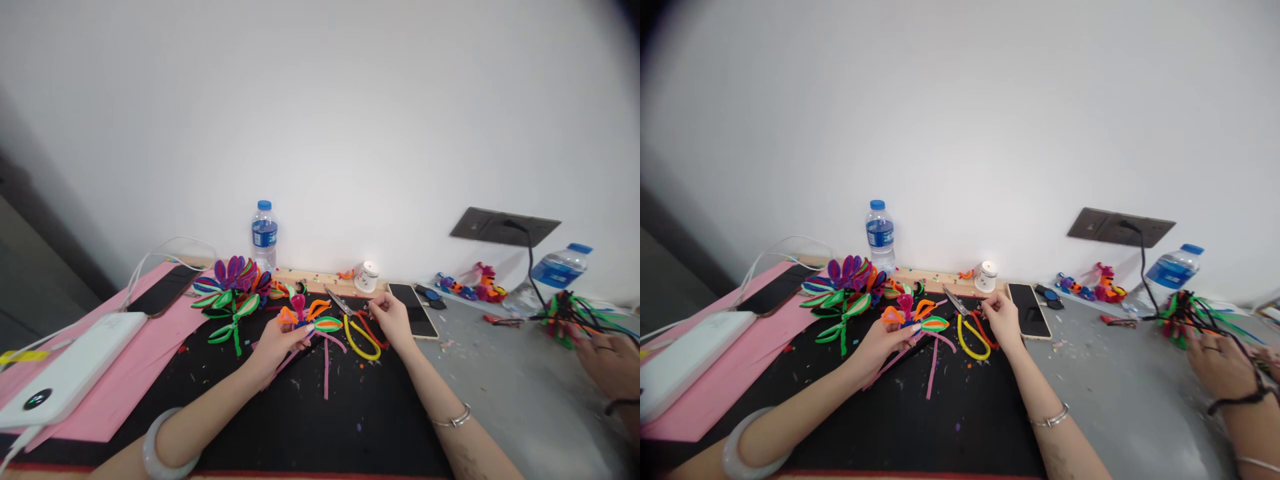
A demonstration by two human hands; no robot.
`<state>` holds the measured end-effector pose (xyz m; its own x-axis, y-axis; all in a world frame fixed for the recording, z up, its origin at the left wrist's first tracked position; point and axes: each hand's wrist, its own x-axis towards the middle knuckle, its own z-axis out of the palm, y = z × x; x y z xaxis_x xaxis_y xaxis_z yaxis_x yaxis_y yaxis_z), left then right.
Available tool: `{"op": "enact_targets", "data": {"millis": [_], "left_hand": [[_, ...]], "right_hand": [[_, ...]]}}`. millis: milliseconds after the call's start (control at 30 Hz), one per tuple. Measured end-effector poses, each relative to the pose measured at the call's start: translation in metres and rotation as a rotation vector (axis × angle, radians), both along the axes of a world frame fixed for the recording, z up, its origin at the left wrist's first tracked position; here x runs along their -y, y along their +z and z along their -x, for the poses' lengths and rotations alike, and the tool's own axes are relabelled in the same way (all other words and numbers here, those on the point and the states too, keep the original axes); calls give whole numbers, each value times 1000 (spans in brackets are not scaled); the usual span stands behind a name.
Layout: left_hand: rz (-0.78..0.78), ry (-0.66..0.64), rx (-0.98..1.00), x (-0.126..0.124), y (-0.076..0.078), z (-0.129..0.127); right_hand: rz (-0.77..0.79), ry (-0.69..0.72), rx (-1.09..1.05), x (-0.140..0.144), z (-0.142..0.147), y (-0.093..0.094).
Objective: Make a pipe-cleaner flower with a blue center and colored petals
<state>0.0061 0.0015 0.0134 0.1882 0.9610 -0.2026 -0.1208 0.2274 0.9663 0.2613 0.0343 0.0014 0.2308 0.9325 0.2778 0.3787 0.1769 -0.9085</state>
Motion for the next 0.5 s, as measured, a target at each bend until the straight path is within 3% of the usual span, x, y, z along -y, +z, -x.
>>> {"op": "enact_targets", "data": {"millis": [500], "left_hand": [[4, 8, 27, 1, 3, 0]], "right_hand": [[-12, 49, 70, 6, 9, 4]]}}
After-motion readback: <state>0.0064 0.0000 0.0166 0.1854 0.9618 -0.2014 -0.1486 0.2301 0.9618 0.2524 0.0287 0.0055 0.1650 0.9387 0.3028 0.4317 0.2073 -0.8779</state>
